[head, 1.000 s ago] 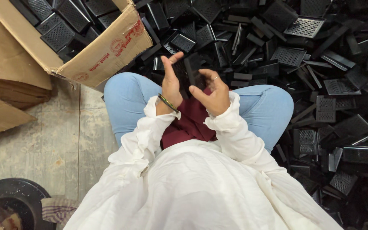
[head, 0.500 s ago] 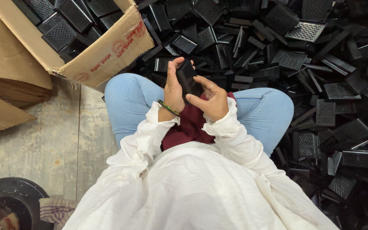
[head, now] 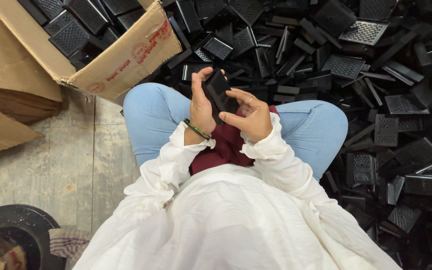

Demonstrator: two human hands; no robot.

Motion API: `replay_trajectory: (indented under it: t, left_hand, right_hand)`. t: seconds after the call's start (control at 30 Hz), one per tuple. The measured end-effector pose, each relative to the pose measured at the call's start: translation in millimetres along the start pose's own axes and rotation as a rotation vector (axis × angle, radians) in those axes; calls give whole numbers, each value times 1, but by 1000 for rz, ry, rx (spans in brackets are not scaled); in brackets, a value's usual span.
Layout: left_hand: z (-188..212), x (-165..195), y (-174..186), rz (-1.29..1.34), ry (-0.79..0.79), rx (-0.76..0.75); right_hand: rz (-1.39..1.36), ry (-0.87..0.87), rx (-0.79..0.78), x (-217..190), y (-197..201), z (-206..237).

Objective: The person sits on the floor and repeatedly picks up small black plastic parts from a large pile, briefly inspects them, and places them into a cardboard box. The process continues with consistent pick-and-place motions.

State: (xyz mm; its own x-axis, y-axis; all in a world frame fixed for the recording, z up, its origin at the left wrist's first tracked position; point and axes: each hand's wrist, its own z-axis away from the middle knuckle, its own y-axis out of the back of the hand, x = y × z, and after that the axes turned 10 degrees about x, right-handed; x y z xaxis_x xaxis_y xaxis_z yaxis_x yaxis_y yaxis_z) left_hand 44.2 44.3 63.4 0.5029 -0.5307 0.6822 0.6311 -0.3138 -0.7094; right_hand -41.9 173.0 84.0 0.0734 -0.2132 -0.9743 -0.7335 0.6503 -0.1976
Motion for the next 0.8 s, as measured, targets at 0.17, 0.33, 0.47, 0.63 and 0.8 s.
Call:
replay_trajectory:
  t: [0.17, 0.33, 0.47, 0.63, 0.8]
  left_hand:
    - [5, -4, 0, -99, -78, -23]
    - [9, -12, 2, -55, -157, -93]
    - [13, -16, 5, -185, -257, -155]
    - [8, -22, 6, -209, -243, -84]
    - [-4, -15, 6, -48, -165, -117]
  right_hand:
    - [-30, -68, 7, -1, 3, 3]
    - [-152, -195, 18, -2, 0, 7]
    - [-173, -140, -47, -7, -3, 9]
    - [110, -138, 5, -10, -4, 10]
    - [157, 159, -54, 0, -5, 4]
